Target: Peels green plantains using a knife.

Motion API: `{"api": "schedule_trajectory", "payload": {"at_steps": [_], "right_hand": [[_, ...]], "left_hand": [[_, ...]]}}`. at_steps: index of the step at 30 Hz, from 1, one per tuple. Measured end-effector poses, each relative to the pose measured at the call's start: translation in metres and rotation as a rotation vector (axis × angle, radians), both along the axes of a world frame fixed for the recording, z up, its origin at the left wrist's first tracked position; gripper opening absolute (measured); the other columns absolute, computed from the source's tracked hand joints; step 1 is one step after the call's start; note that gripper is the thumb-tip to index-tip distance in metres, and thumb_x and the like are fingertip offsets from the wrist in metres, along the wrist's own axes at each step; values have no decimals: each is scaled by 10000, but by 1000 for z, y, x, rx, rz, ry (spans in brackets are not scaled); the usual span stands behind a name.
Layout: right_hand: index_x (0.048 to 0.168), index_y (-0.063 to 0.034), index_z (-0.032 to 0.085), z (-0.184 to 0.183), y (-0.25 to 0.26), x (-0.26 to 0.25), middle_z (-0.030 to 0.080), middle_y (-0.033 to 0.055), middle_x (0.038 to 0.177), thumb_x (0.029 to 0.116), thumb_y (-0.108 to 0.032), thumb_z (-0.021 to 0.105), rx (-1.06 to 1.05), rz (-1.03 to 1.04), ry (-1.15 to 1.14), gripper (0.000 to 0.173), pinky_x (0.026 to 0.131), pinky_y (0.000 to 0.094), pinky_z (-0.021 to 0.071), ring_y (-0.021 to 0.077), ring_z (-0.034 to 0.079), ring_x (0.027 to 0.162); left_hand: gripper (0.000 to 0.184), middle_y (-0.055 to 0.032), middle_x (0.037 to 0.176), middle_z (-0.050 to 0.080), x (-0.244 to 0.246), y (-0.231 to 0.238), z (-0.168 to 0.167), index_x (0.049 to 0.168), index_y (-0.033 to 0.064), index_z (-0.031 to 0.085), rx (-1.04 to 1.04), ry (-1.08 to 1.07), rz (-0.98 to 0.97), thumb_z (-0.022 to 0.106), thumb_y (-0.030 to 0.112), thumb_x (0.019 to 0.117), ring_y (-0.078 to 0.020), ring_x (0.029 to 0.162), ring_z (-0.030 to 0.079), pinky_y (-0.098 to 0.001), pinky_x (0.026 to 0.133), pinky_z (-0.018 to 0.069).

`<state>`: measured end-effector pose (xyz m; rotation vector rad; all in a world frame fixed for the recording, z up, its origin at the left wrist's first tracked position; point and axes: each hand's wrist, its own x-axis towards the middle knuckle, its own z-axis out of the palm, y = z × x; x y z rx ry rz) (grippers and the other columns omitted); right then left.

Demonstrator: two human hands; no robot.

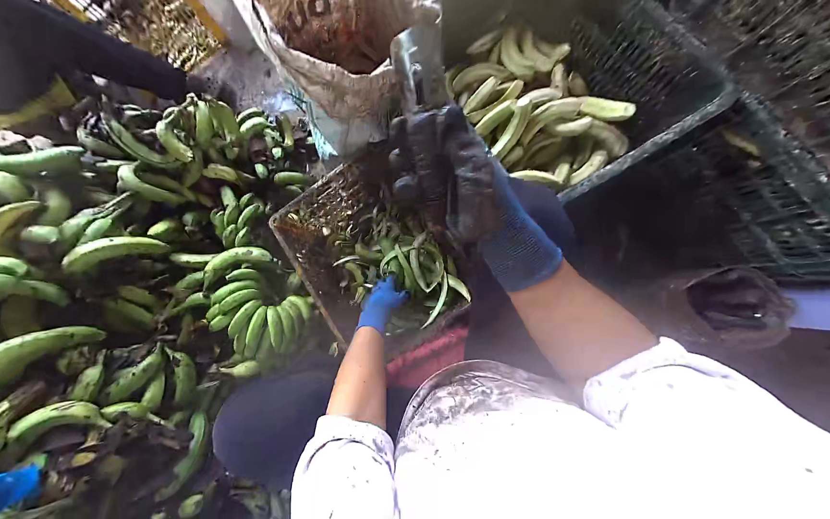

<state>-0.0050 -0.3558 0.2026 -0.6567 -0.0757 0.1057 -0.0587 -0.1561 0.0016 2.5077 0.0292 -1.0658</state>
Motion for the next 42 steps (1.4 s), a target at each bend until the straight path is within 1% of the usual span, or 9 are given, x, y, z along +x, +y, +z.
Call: {"api": "schedule_trajectory", "payload": {"at_steps": [5, 16, 21, 25, 27, 30, 35, 39, 42], "right_hand": [[1265, -111, 516, -5, -9, 5, 607, 63, 1123, 1120, -273, 364, -117, -143, 119, 265, 672, 324, 599, 159, 655, 857], [1291, -63, 560, -10, 17, 14, 628, 78, 1180, 1114, -250, 371, -152, 113, 85, 319, 759, 313, 593, 160, 657, 963], [1289, -113, 517, -10, 22, 7, 612, 50, 1071, 1123, -298, 346, -97, 35, 96, 302, 719, 291, 605, 139, 661, 888], [1380, -101, 486, -20, 33, -11, 651, 62, 1132, 1058, -307, 506, -383, 32, 110, 383, 700, 305, 611, 140, 682, 831], [1353, -73, 532, -25, 41, -25, 659, 80, 1150, 1041, -317, 541, -581, -39, 129, 397, 755, 354, 611, 154, 679, 863], [1369, -183, 553, -44, 56, -48, 641, 68, 914, 1038, -458, 531, -726, -22, 225, 431, 554, 369, 543, 159, 599, 653], [1256, -207, 581, -51, 79, -34, 686, 12, 979, 1082, -476, 382, -178, 138, 162, 378, 717, 327, 595, 119, 676, 840], [1300, -118, 598, -59, 77, -30, 673, 27, 1106, 1074, -221, 467, -582, 80, -6, 281, 869, 285, 550, 64, 640, 995], [1288, -150, 599, -67, 93, -24, 669, 8, 1069, 1095, -280, 426, -468, 152, 142, 290, 851, 277, 543, 54, 631, 970]], "left_hand": [[780, -256, 1599, 330, -11, -11, -22, 1566, 70, 359, 122, -58, 68, 679, 421, 947, -442, 1443, 376, -622, 1135, 357], [720, -247, 1402, 562, 22, -1, -33, 1468, 69, 478, 188, 196, -68, 753, 350, 865, -431, 1318, 525, -663, 1051, 418], [885, -202, 1292, 652, 25, 34, -17, 1529, 220, 429, -172, 51, 110, 832, 403, 762, -403, 1167, 634, -683, 947, 496], [905, -175, 1270, 663, 22, 44, 68, 1576, 316, 303, -296, -271, 292, 799, 399, 823, -411, 1102, 656, -700, 840, 524], [950, -181, 1320, 633, 23, 37, 104, 1610, 287, 240, -353, -464, 367, 791, 361, 840, -410, 1144, 632, -700, 868, 510], [874, -130, 1399, 596, 22, 17, 135, 1588, 212, 307, -528, -754, 530, 791, 318, 867, -297, 1216, 614, -580, 967, 525], [796, -37, 1299, 626, 1, -14, 161, 1529, 248, 400, -1195, -757, 557, 739, 137, 817, -142, 1031, 653, -372, 836, 586], [692, -11, 1219, 660, -25, -25, 171, 1428, 179, 522, -1366, -704, 524, 793, 140, 793, -105, 985, 662, -311, 826, 589], [671, -39, 1153, 679, -38, -14, 182, 1391, 144, 550, -1384, -650, 613, 800, 78, 772, -125, 954, 670, -322, 826, 589]]}}
